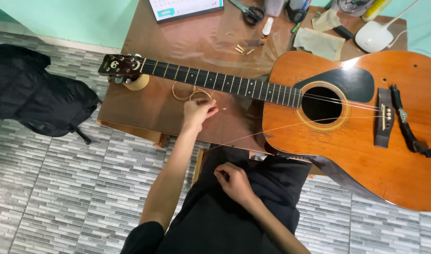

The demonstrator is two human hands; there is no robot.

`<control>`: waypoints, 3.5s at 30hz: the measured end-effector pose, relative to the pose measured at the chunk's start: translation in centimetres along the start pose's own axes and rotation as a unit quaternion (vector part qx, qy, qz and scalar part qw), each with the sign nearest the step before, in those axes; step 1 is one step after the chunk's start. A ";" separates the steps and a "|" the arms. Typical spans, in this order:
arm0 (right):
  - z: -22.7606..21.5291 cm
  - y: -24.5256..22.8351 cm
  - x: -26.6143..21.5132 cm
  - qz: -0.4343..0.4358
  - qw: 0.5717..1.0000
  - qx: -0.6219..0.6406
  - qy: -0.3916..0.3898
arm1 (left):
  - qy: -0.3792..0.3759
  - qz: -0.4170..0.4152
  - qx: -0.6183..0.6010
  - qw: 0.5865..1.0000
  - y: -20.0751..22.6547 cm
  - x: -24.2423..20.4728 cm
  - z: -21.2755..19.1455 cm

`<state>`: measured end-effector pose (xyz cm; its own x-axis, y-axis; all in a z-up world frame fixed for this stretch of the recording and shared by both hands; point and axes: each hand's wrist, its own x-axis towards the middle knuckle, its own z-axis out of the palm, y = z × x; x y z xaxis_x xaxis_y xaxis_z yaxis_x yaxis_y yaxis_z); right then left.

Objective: Tightening and winding strings on an acoustic guitar using a string winder and manual manipulation.

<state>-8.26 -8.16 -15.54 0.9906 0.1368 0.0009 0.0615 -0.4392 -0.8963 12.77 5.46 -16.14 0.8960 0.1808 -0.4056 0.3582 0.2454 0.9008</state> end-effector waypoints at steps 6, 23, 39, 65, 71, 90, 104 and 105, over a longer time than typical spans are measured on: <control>-0.1 2.1 0.0 0.026 0.998 0.017 -0.052 | 0.067 0.064 0.074 0.993 -1.9 3.7 3.4; -0.6 2.5 0.1 -0.003 0.997 0.047 -0.056 | -0.037 0.191 0.289 0.937 1.0 -4.4 2.2; -17.7 -5.2 -0.9 -0.049 0.979 0.032 0.196 | -0.273 0.155 0.326 0.892 -1.3 -11.2 1.3; -41.2 9.5 7.4 0.219 0.845 -0.416 0.255 | -0.244 0.359 0.297 0.850 6.7 -14.6 6.4; -42.4 7.5 4.6 0.205 0.796 -0.533 0.201 | -0.336 0.440 0.267 0.789 7.6 -16.5 12.8; -44.8 10.0 1.3 0.137 0.836 -0.510 0.148 | -0.299 0.561 0.374 0.676 -4.4 -15.2 36.7; -45.4 9.9 2.4 0.082 0.902 -0.409 0.110 | -0.306 0.469 0.305 0.770 -6.4 -15.8 38.3; -45.3 9.8 2.4 0.081 0.902 -0.410 0.108 | -0.304 0.468 0.305 0.772 -6.5 -15.7 38.3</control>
<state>0.30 -52.40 -4.23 0.9899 -0.1260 0.0646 -0.1048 -0.9588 -0.2640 6.46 -35.47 -9.67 0.7283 -0.5187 0.4478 -0.6299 -0.2494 0.7355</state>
